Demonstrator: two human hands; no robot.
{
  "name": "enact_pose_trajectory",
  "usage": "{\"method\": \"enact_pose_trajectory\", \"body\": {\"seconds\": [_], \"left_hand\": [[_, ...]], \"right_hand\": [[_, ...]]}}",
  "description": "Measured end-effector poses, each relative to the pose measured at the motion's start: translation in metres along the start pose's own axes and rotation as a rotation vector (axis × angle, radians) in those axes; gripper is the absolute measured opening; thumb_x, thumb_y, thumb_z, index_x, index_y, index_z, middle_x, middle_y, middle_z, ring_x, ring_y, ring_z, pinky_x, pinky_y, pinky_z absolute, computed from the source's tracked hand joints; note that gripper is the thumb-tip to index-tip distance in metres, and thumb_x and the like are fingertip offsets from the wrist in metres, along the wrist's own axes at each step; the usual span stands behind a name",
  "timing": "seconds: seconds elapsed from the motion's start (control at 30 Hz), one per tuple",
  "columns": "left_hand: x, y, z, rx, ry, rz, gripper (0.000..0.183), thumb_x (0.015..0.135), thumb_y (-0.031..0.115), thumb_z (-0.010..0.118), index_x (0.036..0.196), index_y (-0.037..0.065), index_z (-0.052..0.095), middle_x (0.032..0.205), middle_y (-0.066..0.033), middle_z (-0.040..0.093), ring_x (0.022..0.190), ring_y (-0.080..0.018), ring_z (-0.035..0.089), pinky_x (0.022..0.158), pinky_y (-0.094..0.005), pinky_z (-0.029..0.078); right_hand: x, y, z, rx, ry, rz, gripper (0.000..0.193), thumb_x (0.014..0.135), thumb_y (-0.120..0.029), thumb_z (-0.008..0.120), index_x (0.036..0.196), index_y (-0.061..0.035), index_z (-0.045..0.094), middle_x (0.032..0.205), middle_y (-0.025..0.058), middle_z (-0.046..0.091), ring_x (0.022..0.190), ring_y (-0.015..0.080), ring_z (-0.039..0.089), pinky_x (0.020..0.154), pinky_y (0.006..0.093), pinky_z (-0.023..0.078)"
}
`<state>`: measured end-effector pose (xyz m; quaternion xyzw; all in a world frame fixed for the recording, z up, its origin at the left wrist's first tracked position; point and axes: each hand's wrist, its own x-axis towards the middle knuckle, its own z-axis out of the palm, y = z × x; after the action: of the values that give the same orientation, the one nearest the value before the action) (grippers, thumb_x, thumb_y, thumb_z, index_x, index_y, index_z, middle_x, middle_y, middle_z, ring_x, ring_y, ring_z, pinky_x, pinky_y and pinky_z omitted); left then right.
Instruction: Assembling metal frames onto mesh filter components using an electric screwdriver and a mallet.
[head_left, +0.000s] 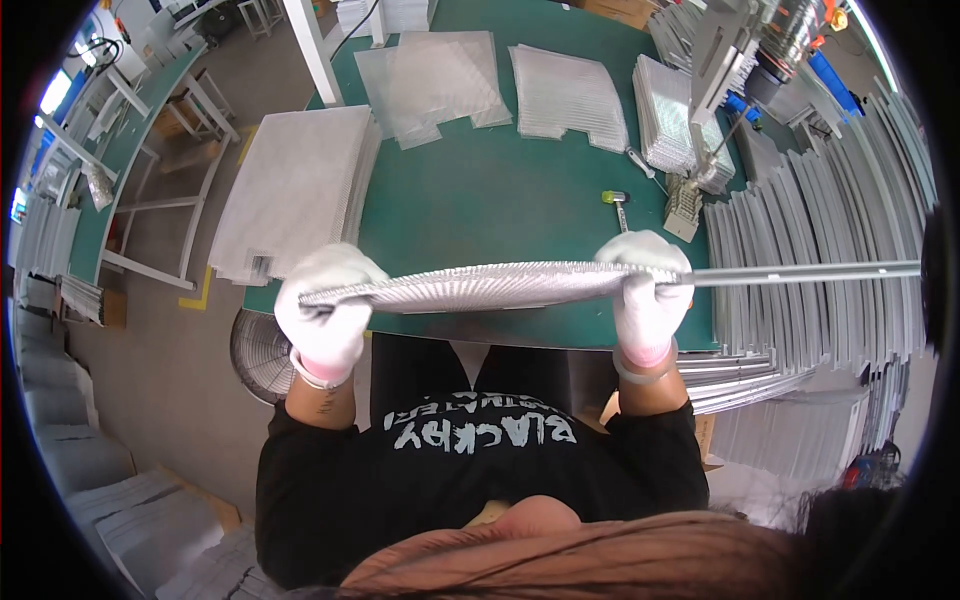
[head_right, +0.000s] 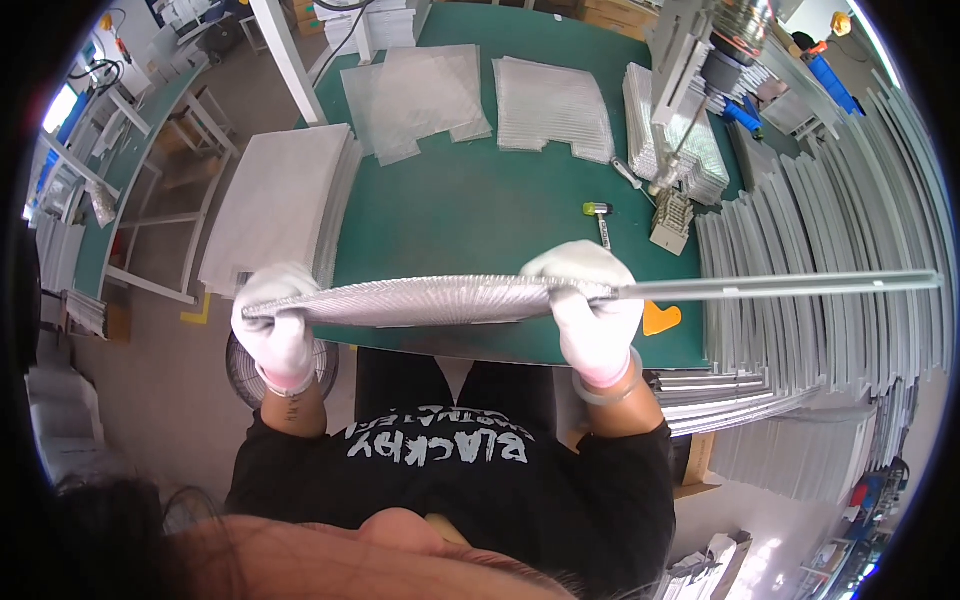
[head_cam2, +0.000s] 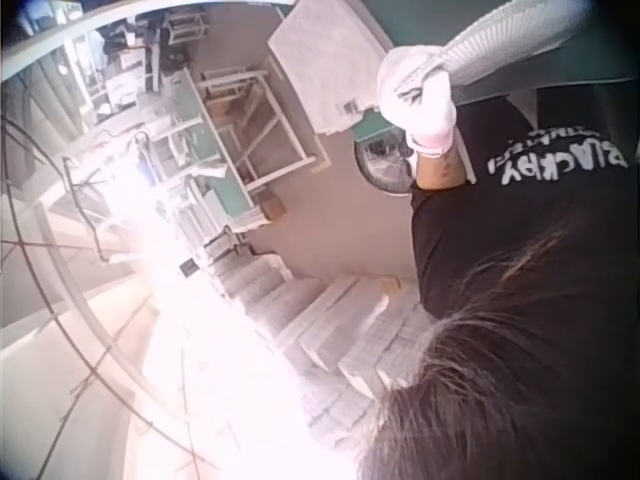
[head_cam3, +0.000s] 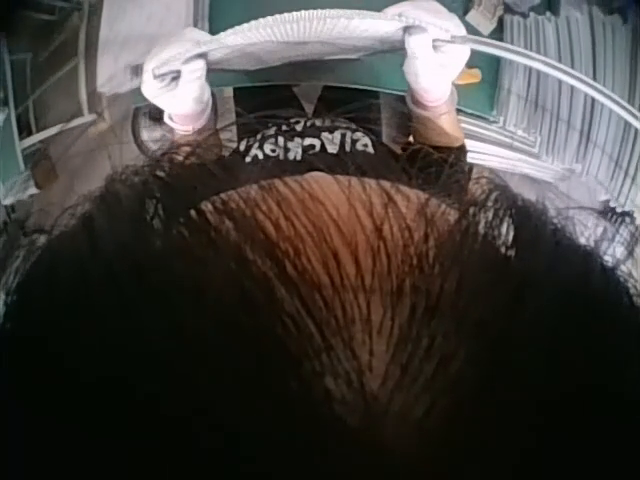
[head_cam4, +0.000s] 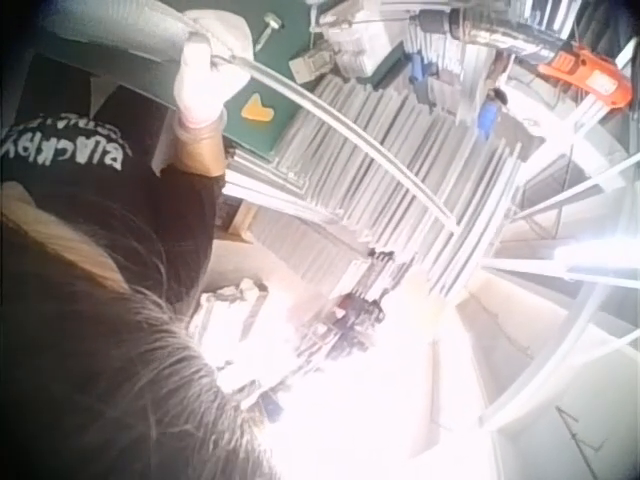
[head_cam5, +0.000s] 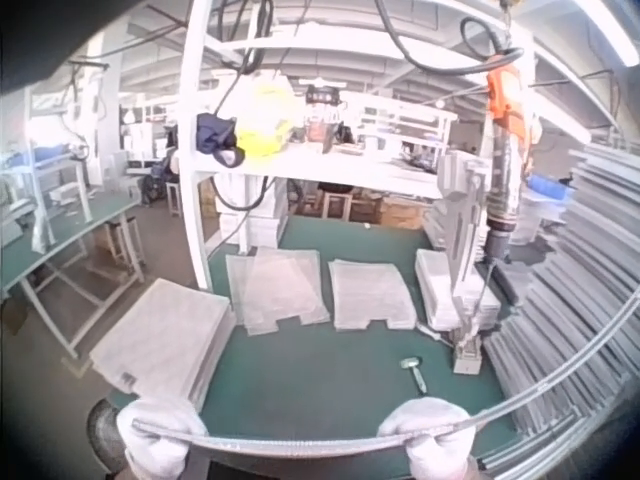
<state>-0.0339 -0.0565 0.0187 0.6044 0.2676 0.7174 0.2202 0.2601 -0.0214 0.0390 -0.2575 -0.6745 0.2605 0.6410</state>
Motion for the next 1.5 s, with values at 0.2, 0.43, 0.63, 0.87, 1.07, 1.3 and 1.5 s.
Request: {"method": "enact_pose_trajectory", "body": {"seconds": [0.2,0.43,0.63,0.87,1.07,1.3,1.5], "left_hand": [[-0.006,0.010,-0.001,0.068,-0.326,0.142,0.007,0.072,0.002,0.068,0.077,0.005,0.064,0.069,-0.0054,0.066,0.057,-0.0231,0.061,0.056,-0.0335,0.045],[-0.023,0.040,-0.022,-0.114,-0.854,0.336,0.003,0.073,0.009,0.066,0.074,0.007,0.067,0.079,-0.0052,0.069,0.064,-0.0179,0.066,0.049,-0.0286,0.045],[-0.017,0.023,-0.020,-0.215,-0.863,0.393,0.011,0.068,0.011,0.068,0.069,0.003,0.061,0.075,-0.0079,0.067,0.057,-0.0180,0.064,0.045,-0.0285,0.047],[-0.018,0.012,-0.009,-0.189,-0.560,0.261,0.017,0.080,0.018,0.067,0.078,0.002,0.061,0.072,-0.0101,0.068,0.059,-0.0252,0.066,0.048,-0.0346,0.047],[-0.022,-0.011,-0.022,-0.581,-1.080,0.033,0.032,0.087,0.021,0.066,0.110,-0.001,0.068,0.108,-0.0197,0.067,0.096,-0.0334,0.067,0.078,-0.0447,0.052],[-0.080,-0.064,-0.043,0.411,-1.191,-0.159,0.049,0.082,0.020,0.069,0.126,0.004,0.056,0.128,-0.0175,0.058,0.112,-0.0342,0.057,0.098,-0.0432,0.046],[-0.078,-0.078,-0.043,0.376,-1.207,-0.179,0.044,0.082,0.020,0.068,0.122,0.006,0.057,0.123,-0.0155,0.060,0.109,-0.0324,0.058,0.097,-0.0432,0.046]], "right_hand": [[-0.020,0.003,-0.012,0.081,-0.059,-0.021,0.050,0.098,-0.038,0.059,0.063,-0.0045,0.045,0.056,0.0078,0.054,0.048,0.0209,0.052,0.048,0.0324,0.037],[-0.047,-0.004,-0.039,0.352,-0.553,-0.433,0.051,0.091,-0.026,0.066,0.051,-0.0082,0.041,0.058,0.0100,0.056,0.048,0.0216,0.060,0.035,0.0293,0.038],[-0.075,-0.006,-0.037,0.228,-0.489,-0.375,0.039,0.090,-0.022,0.065,0.060,-0.0060,0.044,0.060,0.0114,0.055,0.049,0.0213,0.058,0.036,0.0281,0.036],[-0.125,0.050,0.005,-0.195,0.193,-0.048,0.090,0.092,-0.038,0.068,0.158,-0.0199,0.010,0.122,0.0191,0.057,0.080,0.0176,0.061,0.071,0.0293,0.054],[-0.158,0.067,-0.018,0.033,-0.017,-0.180,0.066,0.098,-0.021,0.056,0.154,-0.0080,0.023,0.094,0.0169,0.064,0.076,0.0257,0.061,0.068,0.0416,0.052],[-0.177,0.067,-0.037,0.091,-0.168,-0.226,0.041,0.096,-0.015,0.055,0.134,-0.0051,0.042,0.099,0.0198,0.065,0.079,0.0313,0.063,0.070,0.0463,0.051],[-0.172,0.068,-0.026,0.046,-0.114,-0.289,0.058,0.100,-0.028,0.052,0.151,-0.0082,0.032,0.098,0.0175,0.062,0.076,0.0246,0.059,0.065,0.0388,0.051]]}}
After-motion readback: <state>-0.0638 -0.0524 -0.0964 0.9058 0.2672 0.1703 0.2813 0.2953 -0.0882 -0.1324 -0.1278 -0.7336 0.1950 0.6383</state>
